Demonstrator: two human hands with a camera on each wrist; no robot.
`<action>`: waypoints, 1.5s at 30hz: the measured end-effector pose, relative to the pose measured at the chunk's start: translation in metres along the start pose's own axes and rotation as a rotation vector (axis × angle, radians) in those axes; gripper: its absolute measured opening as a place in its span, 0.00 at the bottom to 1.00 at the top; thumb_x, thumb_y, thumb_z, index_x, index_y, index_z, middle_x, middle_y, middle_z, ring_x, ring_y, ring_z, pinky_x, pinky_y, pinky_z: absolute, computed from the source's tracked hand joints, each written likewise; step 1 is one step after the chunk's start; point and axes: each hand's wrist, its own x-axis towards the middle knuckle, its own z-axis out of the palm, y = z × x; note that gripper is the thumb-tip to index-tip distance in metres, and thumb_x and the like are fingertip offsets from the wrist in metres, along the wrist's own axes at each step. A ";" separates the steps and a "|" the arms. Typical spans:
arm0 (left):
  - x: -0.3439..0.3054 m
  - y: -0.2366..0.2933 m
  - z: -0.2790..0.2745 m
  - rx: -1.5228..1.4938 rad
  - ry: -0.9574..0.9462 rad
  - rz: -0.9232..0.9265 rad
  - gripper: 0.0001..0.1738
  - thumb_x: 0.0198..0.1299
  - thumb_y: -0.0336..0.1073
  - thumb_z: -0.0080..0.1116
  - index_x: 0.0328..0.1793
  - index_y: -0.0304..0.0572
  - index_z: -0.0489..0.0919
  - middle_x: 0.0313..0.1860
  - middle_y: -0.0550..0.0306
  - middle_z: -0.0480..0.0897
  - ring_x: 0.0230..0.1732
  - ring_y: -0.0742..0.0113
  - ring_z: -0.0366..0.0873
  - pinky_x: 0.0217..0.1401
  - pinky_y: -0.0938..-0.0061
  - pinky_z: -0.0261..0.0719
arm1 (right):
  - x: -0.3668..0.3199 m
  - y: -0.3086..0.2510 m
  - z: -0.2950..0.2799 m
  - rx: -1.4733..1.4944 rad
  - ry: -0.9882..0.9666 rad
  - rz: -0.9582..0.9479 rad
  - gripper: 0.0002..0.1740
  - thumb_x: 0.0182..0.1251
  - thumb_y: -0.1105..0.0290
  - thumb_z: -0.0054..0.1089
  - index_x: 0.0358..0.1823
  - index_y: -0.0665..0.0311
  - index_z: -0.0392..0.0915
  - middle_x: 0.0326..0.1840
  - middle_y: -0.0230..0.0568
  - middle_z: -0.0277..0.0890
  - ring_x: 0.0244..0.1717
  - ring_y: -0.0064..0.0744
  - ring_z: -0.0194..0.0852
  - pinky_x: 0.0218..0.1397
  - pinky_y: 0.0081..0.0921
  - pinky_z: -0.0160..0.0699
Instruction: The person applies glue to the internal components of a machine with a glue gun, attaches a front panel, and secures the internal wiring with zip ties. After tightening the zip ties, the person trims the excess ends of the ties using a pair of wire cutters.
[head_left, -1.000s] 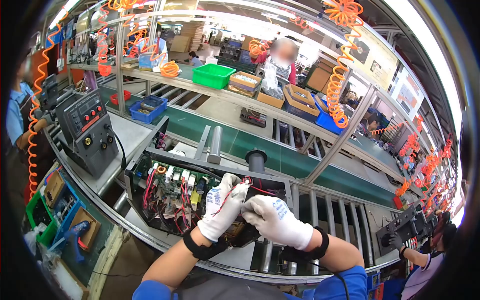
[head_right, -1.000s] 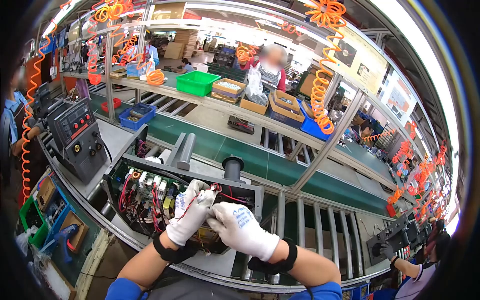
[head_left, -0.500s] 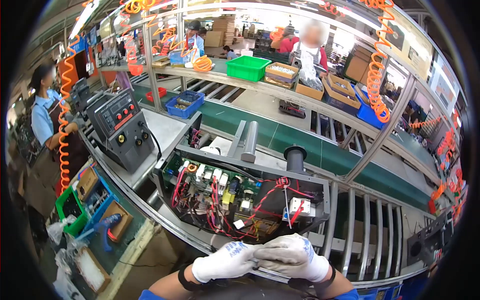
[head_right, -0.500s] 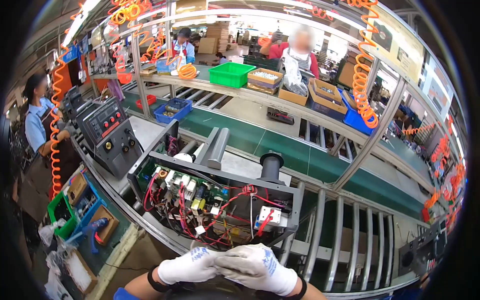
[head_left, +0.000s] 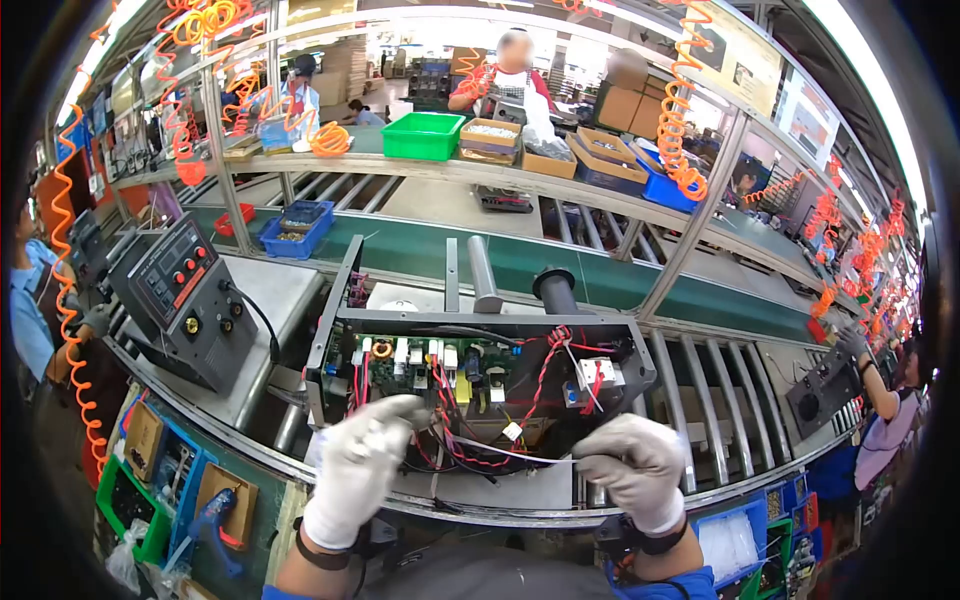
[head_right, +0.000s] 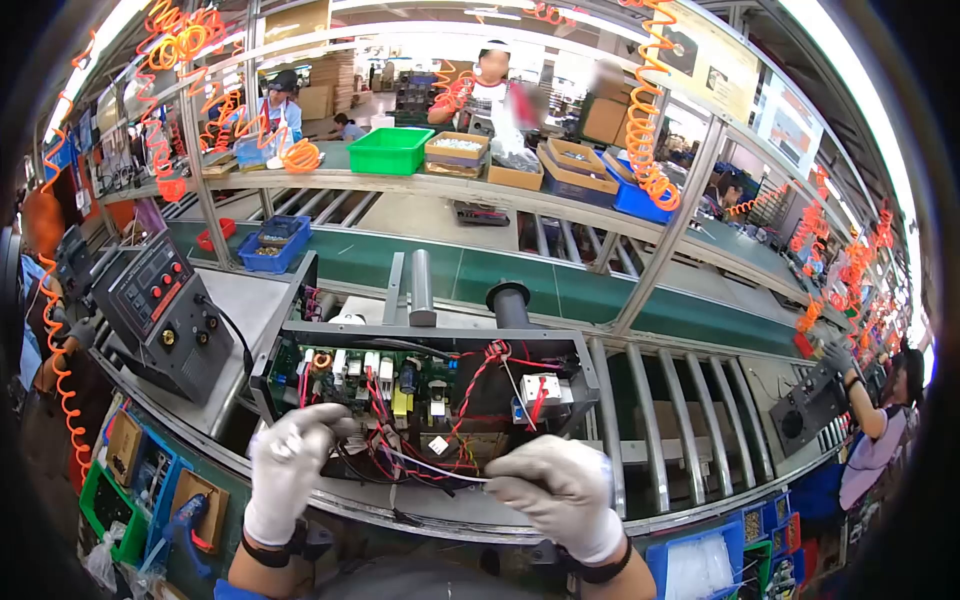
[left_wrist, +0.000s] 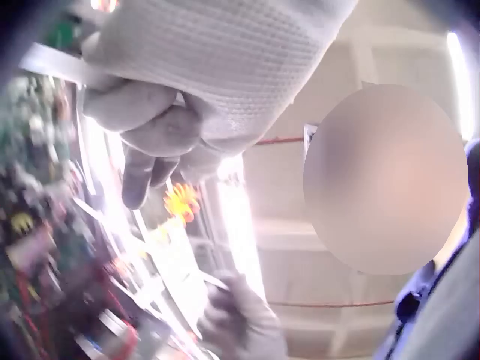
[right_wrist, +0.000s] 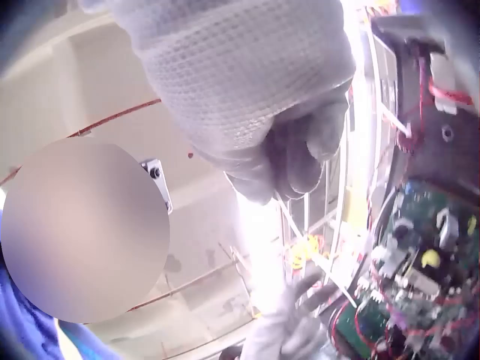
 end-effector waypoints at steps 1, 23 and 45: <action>-0.002 0.008 0.009 0.118 -0.122 0.066 0.14 0.64 0.33 0.54 0.54 0.35 0.78 0.36 0.48 0.84 0.42 0.55 0.84 0.45 0.69 0.80 | 0.001 -0.003 0.009 0.022 -0.031 0.008 0.07 0.52 0.74 0.72 0.32 0.63 0.83 0.27 0.38 0.81 0.26 0.33 0.79 0.30 0.25 0.77; 0.065 0.016 0.033 0.449 0.128 0.303 0.08 0.63 0.30 0.50 0.40 0.35 0.79 0.23 0.62 0.72 0.25 0.78 0.67 0.28 0.81 0.65 | 0.034 0.066 0.040 -0.120 -0.124 0.121 0.24 0.64 0.75 0.51 0.63 0.70 0.66 0.45 0.52 0.76 0.43 0.45 0.78 0.50 0.32 0.77; 0.022 -0.001 0.033 -0.141 0.008 0.005 0.10 0.61 0.22 0.54 0.46 0.31 0.81 0.31 0.68 0.77 0.28 0.86 0.66 0.32 0.90 0.66 | 0.015 0.058 0.068 -0.241 -0.267 0.082 0.11 0.68 0.62 0.53 0.47 0.58 0.77 0.36 0.46 0.77 0.38 0.47 0.80 0.38 0.39 0.78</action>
